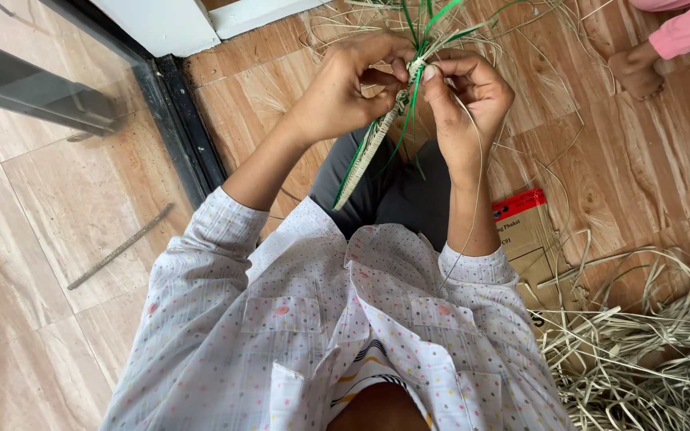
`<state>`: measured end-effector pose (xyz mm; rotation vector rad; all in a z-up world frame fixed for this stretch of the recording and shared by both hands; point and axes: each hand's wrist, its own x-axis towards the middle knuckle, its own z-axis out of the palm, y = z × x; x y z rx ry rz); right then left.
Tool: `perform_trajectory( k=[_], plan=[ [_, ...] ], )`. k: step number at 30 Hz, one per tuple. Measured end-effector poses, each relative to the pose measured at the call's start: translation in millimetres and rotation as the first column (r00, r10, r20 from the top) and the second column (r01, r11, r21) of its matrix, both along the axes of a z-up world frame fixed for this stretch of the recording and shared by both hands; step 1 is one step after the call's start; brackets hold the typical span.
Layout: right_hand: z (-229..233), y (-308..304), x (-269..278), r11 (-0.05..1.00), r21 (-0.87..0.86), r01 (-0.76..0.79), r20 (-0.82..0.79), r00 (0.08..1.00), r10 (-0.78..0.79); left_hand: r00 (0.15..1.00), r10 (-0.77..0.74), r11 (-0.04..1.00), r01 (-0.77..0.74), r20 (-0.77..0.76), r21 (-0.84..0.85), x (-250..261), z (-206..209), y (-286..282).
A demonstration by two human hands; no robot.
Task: Weaving a hand fan using natural straw fibers and green plastic strips around a circular frame.
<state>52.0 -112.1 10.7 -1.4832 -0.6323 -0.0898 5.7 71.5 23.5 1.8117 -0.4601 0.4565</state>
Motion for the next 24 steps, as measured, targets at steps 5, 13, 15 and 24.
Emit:
perform_trajectory(
  k=[5,13,15,24],
  plan=[
    [-6.2,0.8,1.7,1.0,0.024,0.001,-0.092,0.996,0.001,0.989,0.108,0.994,-0.107,0.098,-0.007,1.9,-11.2,-7.2],
    [-11.3,3.6,4.1,0.997,0.071,-0.035,-0.09,0.995,0.042,0.977,0.136,0.991,-0.133,0.161,-0.028,2.7,-18.6,-9.6],
    [-12.4,5.4,4.3,0.994,0.097,-0.055,-0.082,0.995,0.063,0.971,0.159,0.987,-0.159,0.176,-0.013,2.2,-19.4,-9.9],
    [-8.6,10.5,-1.1,0.987,0.126,-0.102,-0.126,0.985,0.118,0.891,0.32,0.93,-0.36,0.322,0.072,-2.2,-10.6,-14.9]
  ],
)
